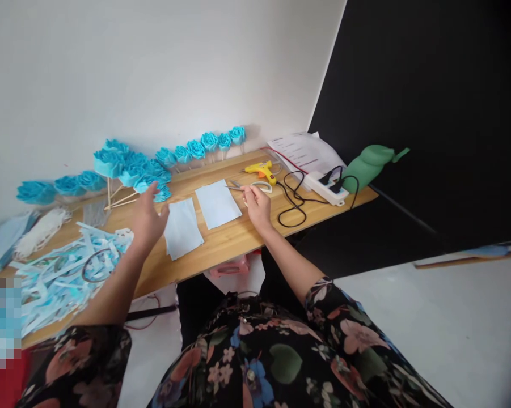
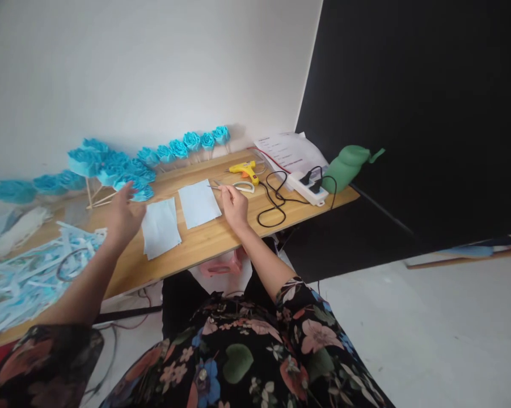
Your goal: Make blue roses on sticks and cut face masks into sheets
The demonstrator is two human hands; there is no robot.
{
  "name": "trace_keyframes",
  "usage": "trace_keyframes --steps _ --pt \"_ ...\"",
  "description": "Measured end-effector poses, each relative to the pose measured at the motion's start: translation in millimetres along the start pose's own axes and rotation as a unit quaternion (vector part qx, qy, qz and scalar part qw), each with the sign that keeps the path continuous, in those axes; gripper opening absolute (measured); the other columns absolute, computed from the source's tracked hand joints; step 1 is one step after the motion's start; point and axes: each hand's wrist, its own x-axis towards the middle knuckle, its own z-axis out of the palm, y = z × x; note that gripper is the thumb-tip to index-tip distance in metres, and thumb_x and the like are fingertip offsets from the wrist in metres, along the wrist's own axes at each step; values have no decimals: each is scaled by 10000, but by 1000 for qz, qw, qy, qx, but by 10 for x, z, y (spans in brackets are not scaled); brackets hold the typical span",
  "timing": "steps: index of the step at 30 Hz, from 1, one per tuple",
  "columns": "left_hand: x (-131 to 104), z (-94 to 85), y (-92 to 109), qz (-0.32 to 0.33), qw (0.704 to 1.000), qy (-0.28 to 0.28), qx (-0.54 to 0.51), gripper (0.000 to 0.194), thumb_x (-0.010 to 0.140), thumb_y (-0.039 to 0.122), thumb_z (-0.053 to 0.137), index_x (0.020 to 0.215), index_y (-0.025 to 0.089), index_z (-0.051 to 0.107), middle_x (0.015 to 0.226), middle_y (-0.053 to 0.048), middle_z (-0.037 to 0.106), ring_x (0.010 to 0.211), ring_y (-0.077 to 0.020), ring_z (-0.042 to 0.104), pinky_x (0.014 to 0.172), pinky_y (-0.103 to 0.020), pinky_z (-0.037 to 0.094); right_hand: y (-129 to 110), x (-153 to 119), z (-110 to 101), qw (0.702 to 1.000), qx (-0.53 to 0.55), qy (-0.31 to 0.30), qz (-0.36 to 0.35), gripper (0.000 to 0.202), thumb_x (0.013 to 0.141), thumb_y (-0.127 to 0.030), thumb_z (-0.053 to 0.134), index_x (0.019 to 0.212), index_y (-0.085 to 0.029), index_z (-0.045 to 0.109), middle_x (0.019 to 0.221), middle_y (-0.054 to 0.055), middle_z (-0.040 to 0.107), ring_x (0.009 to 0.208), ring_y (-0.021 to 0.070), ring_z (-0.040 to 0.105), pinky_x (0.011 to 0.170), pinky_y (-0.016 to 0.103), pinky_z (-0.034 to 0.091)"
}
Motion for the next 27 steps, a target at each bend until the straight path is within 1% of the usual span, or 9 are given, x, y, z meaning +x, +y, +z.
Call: trace_keyframes --steps 3,6,8,11,16,19,21,24,27 --pt "44 226 269 104 987 -118 -18 443 877 310 538 1305 202 583 1216 -123 667 1155 -298 610 1049 -493 456 -55 121 -65 985 -141 -56 -77 346 990 -303 394 1092 -172 699 1078 86 727 1021 200 637 938 300 456" --pt "97 501 486 198 956 -216 3 350 894 314 536 1195 191 664 1269 -137 651 1193 -320 588 1050 -506 448 -81 290 -151 931 -297 -155 -142 321 938 -238 495 1173 -161 699 1231 114 688 1181 249 569 1063 362 385" --pt "123 654 541 221 943 -246 26 332 897 310 539 1165 178 683 1286 -155 635 1190 -338 582 1032 -522 454 -49 379 -188 895 -359 -213 -156 350 916 -234 539 1226 -167 688 1335 113 645 1243 268 529 1089 389 365" --pt "133 790 507 230 939 -254 26 317 913 302 519 1129 154 696 1232 -170 645 1146 -336 592 1012 -517 463 38 440 -204 868 -417 -239 -128 354 932 -225 500 1218 -191 704 1369 110 632 1253 299 508 1071 444 367" --pt "62 829 405 223 949 -225 -2 314 934 321 488 1109 174 704 1258 -162 637 1163 -337 578 999 -518 462 20 441 -156 864 -476 -161 -43 406 940 -204 426 1240 -150 696 1283 201 659 1211 387 488 1012 582 338" --pt "20 820 394 223 950 -219 -6 323 941 327 480 1114 176 708 1268 -155 640 1170 -331 577 1005 -510 459 -110 437 -23 866 -469 -162 -61 419 984 -263 377 1198 -114 705 1215 210 690 1166 356 546 1006 518 367" --pt "8 823 390 221 951 -216 -13 326 939 331 484 1110 174 713 1263 -156 645 1167 -329 579 1009 -509 459 -181 446 120 863 -471 -180 -33 451 1003 -354 377 1118 -100 731 1107 215 727 1071 333 618 925 450 430" --pt "11 844 372 209 954 -213 -36 314 924 336 504 1089 186 726 1246 -146 654 1155 -321 586 1013 -506 462 -203 487 332 855 -474 -209 14 503 960 -528 473 1044 -118 752 1001 206 752 966 331 675 792 403 472" --pt "35 864 347 189 959 -202 -66 295 908 320 506 1045 203 740 1204 -123 673 1129 -298 604 1021 -493 467 -141 535 424 863 -449 -228 30 403 885 -541 609 961 -176 762 997 158 762 941 305 683 746 366 471"
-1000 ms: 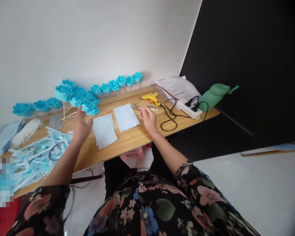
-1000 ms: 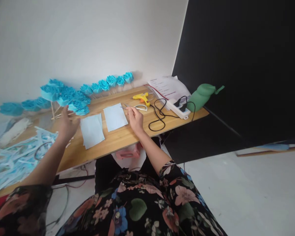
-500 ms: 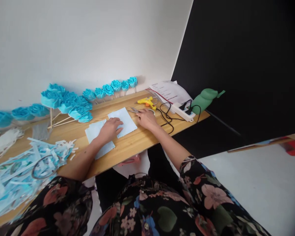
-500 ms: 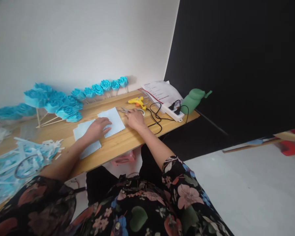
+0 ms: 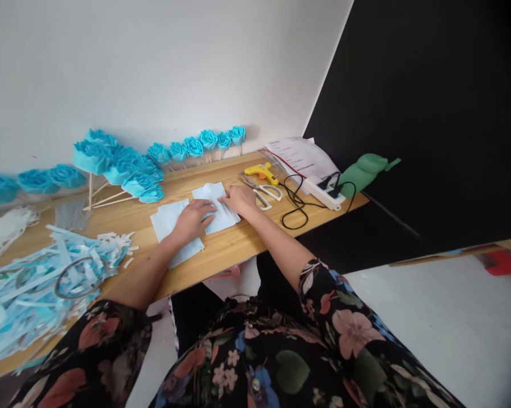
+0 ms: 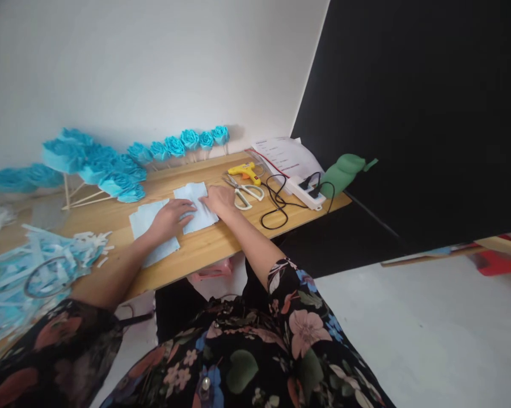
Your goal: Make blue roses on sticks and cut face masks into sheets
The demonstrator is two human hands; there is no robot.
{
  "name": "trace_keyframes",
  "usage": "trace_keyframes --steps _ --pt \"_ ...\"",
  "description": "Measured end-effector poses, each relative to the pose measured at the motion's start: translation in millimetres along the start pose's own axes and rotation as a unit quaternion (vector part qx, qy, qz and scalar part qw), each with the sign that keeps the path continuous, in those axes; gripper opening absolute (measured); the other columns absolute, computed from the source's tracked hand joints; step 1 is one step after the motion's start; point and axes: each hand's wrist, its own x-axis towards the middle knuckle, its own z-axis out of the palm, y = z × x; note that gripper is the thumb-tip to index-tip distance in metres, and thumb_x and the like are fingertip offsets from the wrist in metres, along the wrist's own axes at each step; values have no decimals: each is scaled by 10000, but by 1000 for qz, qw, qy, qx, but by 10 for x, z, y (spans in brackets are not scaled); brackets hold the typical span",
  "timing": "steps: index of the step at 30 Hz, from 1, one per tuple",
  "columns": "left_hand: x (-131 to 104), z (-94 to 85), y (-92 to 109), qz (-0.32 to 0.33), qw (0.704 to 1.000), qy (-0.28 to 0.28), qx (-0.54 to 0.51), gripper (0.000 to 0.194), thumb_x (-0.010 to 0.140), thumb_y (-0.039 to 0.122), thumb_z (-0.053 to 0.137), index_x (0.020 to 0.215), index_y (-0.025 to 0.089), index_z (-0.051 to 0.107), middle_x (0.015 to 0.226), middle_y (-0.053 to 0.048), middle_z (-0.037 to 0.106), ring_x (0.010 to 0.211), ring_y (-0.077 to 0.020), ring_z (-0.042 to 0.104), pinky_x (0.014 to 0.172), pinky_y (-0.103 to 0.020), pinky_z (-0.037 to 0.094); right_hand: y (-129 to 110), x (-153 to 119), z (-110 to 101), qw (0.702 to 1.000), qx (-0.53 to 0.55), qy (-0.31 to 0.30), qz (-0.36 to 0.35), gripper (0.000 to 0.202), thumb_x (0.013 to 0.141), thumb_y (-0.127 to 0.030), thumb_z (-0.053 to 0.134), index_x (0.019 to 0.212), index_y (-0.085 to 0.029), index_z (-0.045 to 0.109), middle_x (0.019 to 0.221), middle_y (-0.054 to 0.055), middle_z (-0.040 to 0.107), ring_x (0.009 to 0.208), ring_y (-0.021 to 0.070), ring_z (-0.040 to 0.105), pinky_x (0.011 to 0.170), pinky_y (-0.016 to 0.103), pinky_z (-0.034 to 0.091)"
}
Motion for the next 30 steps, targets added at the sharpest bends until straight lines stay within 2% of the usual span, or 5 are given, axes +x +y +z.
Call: trace_keyframes --steps 7,12,17,21,30 --pt "35 -63 -22 -59 993 57 -90 257 869 303 512 941 199 736 1067 -98 715 1044 -263 649 978 -440 509 251 -9 88 978 199 53 -16 169 845 -348 679 803 -185 703 826 30 731 751 161 624 706 273 441" --pt "44 -56 -44 -118 975 114 -153 328 851 356 550 1088 185 697 1134 -108 677 959 -229 655 919 -414 536 329 -40 187 911 400 98 -35 389 787 -218 672 1172 -165 662 851 19 736 779 154 650 790 283 486" --pt "80 -122 41 -175 916 169 -320 745 787 475 698 1437 188 473 1342 -154 596 1137 -266 617 981 -442 514 285 -73 182 821 554 117 -77 284 755 -370 696 975 -190 685 885 24 724 809 165 654 776 292 518" --pt "68 -198 254 -153 858 86 -482 774 794 563 705 1434 184 490 1326 -148 630 1225 -315 593 1000 -433 509 217 -127 109 776 621 88 -68 296 725 -473 709 829 -214 609 753 -7 667 709 156 616 664 276 517" --pt "35 -196 336 -247 904 66 -343 749 656 579 769 1212 96 634 1218 -143 692 1128 -375 626 942 -459 521 127 -220 19 745 661 70 -59 382 671 -531 757 774 -218 566 735 -31 602 699 135 569 608 251 511"
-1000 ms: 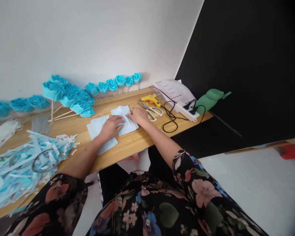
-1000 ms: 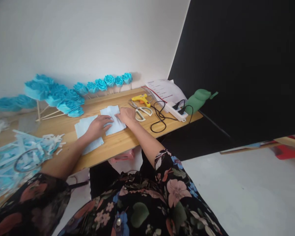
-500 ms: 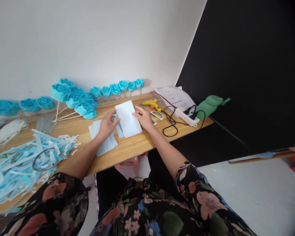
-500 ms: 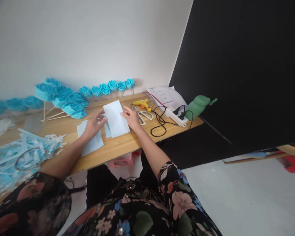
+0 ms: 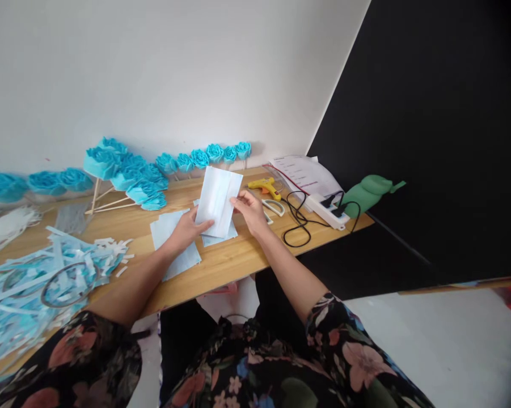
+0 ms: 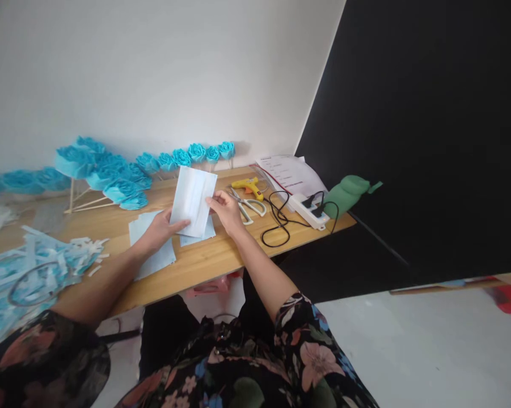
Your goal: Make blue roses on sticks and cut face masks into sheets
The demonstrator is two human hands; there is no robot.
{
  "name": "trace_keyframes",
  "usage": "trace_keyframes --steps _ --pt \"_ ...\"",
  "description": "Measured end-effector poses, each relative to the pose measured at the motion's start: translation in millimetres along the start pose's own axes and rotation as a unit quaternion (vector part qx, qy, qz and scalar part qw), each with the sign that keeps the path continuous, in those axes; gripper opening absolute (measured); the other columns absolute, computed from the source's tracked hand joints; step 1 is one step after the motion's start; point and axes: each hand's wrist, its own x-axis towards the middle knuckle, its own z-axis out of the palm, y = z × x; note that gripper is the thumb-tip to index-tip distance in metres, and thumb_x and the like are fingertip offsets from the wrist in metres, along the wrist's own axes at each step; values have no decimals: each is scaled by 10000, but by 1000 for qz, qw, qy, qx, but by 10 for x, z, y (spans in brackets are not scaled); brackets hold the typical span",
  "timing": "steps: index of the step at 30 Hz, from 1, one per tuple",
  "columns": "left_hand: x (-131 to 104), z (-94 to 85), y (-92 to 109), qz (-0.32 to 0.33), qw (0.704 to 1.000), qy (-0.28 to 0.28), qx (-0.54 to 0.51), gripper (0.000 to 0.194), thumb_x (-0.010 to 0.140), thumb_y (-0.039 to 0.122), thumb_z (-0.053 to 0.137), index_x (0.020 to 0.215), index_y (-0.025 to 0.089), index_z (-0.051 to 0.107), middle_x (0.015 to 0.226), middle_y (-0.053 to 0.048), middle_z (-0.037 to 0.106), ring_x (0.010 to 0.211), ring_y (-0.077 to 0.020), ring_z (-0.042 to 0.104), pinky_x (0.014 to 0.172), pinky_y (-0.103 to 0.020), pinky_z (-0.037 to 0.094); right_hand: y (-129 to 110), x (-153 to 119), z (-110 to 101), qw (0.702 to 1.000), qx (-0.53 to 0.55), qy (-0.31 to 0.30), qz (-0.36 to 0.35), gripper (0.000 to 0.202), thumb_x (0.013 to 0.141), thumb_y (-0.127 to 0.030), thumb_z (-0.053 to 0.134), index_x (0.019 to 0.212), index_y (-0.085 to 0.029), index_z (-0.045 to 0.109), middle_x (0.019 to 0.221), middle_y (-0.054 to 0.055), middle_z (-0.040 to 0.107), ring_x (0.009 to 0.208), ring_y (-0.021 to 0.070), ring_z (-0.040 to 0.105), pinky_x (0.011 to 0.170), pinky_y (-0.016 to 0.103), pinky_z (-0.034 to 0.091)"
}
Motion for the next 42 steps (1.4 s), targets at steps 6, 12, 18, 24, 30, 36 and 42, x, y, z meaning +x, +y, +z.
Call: trace_keyframes --steps 6,12,18,24,30,36,42 --pt "-57 16 71 -14 997 -25 -71 731 666 626 756 1170 108 640 1178 -141 710 1065 -341 657 861 -401 546 -27 -55 12 999 16 -36 -5 343 694 -491 766 792 -214 589 671 -50 590 602 112 547 555 248 499" --pt "-132 72 187 -60 992 -54 -100 651 604 536 842 1060 119 637 814 -80 730 735 -244 684 664 -331 545 8 -104 77 993 17 -117 9 375 677 -488 800 786 -206 578 674 -47 615 609 110 584 585 254 529" --pt "-120 65 183 -73 996 -26 -52 431 621 512 799 757 136 637 604 -19 628 548 -159 568 543 -273 445 6 -109 65 996 22 -85 13 394 754 -564 721 713 -202 570 650 -34 577 616 115 574 558 247 504" --pt "-118 47 185 -52 997 -45 -45 428 718 556 717 662 140 638 538 -11 583 511 -129 520 547 -257 413 -35 -113 11 995 15 -91 33 369 772 -537 706 682 -201 583 604 -42 577 534 101 531 564 258 475" --pt "-98 37 149 -45 996 -62 -43 437 723 557 720 621 143 624 541 -17 579 512 -127 509 558 -264 417 -27 -127 22 991 -4 -127 48 386 791 -555 685 678 -201 577 608 -35 579 533 107 535 571 262 472" --pt "-69 -4 122 -46 993 -19 -104 397 727 507 743 638 143 613 571 -20 590 505 -123 512 552 -266 412 -43 -48 -146 993 -94 -69 -26 467 871 -653 538 865 -199 649 751 13 655 649 135 610 643 273 508" --pt "-26 -38 46 -71 983 24 -165 382 697 481 777 691 135 615 630 -32 620 525 -127 533 542 -261 415 -428 -105 -628 800 -597 0 -60 263 963 -335 499 1022 -169 696 975 118 733 933 249 674 861 362 480"
